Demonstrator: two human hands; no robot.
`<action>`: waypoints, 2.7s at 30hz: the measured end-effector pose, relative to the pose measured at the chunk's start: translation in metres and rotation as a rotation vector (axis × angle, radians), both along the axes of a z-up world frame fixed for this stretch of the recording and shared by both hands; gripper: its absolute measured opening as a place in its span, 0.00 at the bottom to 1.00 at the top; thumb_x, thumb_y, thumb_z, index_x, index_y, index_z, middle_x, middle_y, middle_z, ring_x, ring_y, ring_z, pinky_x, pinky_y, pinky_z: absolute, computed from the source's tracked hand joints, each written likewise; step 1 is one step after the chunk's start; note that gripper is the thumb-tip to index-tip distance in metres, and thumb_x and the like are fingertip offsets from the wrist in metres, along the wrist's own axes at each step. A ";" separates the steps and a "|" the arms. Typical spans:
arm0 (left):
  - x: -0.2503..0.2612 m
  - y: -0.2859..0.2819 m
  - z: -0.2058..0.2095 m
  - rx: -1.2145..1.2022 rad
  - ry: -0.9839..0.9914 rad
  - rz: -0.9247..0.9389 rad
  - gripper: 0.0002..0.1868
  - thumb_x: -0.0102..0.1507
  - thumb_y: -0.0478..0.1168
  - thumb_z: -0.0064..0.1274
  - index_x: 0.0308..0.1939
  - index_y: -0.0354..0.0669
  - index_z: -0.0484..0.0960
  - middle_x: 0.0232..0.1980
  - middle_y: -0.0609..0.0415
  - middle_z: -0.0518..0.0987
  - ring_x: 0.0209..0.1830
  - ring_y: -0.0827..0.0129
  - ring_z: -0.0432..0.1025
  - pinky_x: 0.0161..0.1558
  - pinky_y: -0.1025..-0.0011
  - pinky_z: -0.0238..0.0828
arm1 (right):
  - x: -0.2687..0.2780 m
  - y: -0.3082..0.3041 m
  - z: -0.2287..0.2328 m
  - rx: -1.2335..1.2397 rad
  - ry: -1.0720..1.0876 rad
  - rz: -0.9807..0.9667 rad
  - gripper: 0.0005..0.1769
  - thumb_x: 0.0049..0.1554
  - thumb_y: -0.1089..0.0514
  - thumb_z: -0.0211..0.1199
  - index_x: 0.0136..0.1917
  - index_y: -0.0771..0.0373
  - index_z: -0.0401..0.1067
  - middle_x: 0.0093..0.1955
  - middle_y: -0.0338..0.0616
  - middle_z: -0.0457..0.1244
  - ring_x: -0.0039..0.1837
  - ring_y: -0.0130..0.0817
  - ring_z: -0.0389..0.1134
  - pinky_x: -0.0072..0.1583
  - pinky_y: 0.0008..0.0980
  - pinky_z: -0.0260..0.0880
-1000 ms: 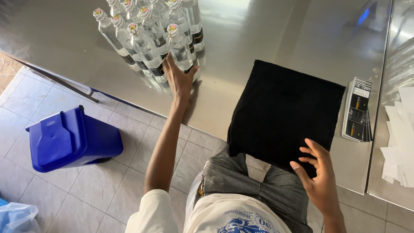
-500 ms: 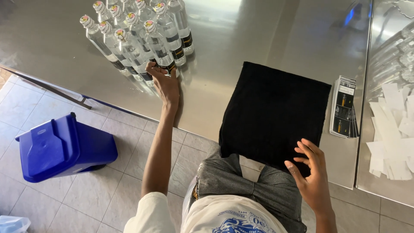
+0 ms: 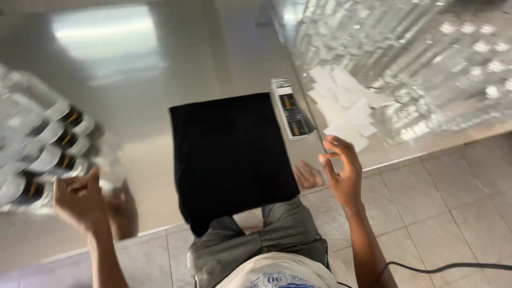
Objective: A person manually applies adhesive labels to clear plastic water bottles at a stainless steel workstation.
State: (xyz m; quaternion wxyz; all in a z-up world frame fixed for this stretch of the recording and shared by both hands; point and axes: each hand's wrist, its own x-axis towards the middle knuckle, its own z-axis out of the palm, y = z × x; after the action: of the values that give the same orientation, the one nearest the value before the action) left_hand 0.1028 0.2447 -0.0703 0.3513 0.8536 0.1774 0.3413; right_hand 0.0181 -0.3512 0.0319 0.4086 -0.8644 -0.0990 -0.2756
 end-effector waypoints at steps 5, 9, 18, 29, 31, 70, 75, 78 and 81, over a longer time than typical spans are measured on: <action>-0.080 -0.100 0.038 -0.322 -0.027 -0.179 0.13 0.78 0.27 0.77 0.50 0.30 0.83 0.40 0.42 0.83 0.33 0.67 0.77 0.41 0.73 0.78 | 0.050 -0.128 -0.017 -0.025 -0.270 -0.501 0.19 0.66 0.78 0.62 0.69 0.71 0.71 0.65 0.58 0.64 0.61 0.47 0.70 0.53 0.40 0.79; -0.112 -0.134 0.026 -0.606 0.170 -0.215 0.09 0.75 0.35 0.65 0.52 0.36 0.80 0.33 0.46 0.79 0.28 0.69 0.71 0.36 0.76 0.67 | 0.077 -0.229 -0.015 -0.065 -0.387 -0.801 0.25 0.62 0.80 0.61 0.70 0.69 0.70 0.64 0.55 0.64 0.62 0.45 0.70 0.53 0.41 0.78; -0.137 -0.196 0.078 -0.611 0.295 -0.375 0.28 0.80 0.49 0.44 0.41 0.29 0.88 0.36 0.42 0.88 0.29 0.64 0.79 0.33 0.71 0.73 | 0.188 -0.305 -0.006 -0.170 -0.366 -0.680 0.23 0.72 0.59 0.73 0.72 0.67 0.66 0.63 0.55 0.63 0.48 0.41 0.68 0.47 0.38 0.74; -0.154 -0.195 0.086 -0.614 0.243 -0.414 0.26 0.75 0.50 0.45 0.36 0.34 0.90 0.37 0.47 0.91 0.29 0.67 0.82 0.31 0.73 0.76 | 0.274 -0.341 -0.009 -0.121 -0.041 -1.090 0.37 0.54 0.44 0.88 0.54 0.56 0.60 0.53 0.43 0.64 0.52 0.48 0.72 0.45 0.55 0.77; -0.161 -0.195 0.080 -0.631 0.225 -0.441 0.25 0.75 0.49 0.46 0.37 0.35 0.91 0.37 0.48 0.91 0.30 0.69 0.82 0.31 0.74 0.77 | 0.258 -0.325 -0.005 -0.099 -0.074 -0.986 0.38 0.56 0.50 0.91 0.54 0.56 0.57 0.49 0.42 0.63 0.47 0.42 0.69 0.43 0.49 0.77; -0.066 -0.274 0.110 -0.087 0.250 -0.760 0.38 0.78 0.63 0.39 0.71 0.29 0.77 0.77 0.30 0.72 0.84 0.34 0.56 0.82 0.42 0.47 | 0.129 0.068 0.017 -0.357 0.548 0.100 0.27 0.68 0.37 0.70 0.68 0.59 0.80 0.47 0.48 0.73 0.51 0.46 0.77 0.51 0.46 0.78; -0.050 -0.327 0.089 0.138 0.115 -0.861 0.38 0.76 0.65 0.41 0.71 0.35 0.79 0.72 0.37 0.78 0.81 0.40 0.64 0.82 0.40 0.49 | 0.088 0.004 0.022 -0.149 0.533 -0.023 0.15 0.69 0.52 0.68 0.64 0.61 0.80 0.46 0.50 0.73 0.46 0.40 0.74 0.48 0.42 0.75; -0.039 -0.355 0.075 0.320 0.033 -0.862 0.38 0.75 0.67 0.38 0.67 0.39 0.83 0.70 0.43 0.81 0.82 0.50 0.65 0.85 0.43 0.44 | 0.074 -0.019 0.013 -0.081 0.492 -0.071 0.11 0.69 0.56 0.67 0.63 0.60 0.80 0.44 0.48 0.73 0.42 0.37 0.73 0.46 0.38 0.74; -0.034 -0.371 0.072 0.446 -0.050 -0.879 0.40 0.71 0.72 0.34 0.61 0.45 0.87 0.64 0.47 0.86 0.80 0.56 0.68 0.87 0.46 0.41 | 0.078 -0.035 -0.009 -0.048 0.433 -0.106 0.09 0.70 0.55 0.67 0.62 0.57 0.80 0.44 0.45 0.72 0.43 0.34 0.73 0.45 0.34 0.73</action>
State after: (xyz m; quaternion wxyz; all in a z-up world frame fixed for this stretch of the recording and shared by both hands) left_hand 0.0691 -0.1265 0.0021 0.2752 0.8934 -0.2855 0.2109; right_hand 0.0960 -0.3866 0.0228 0.3847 -0.9169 0.0299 -0.1022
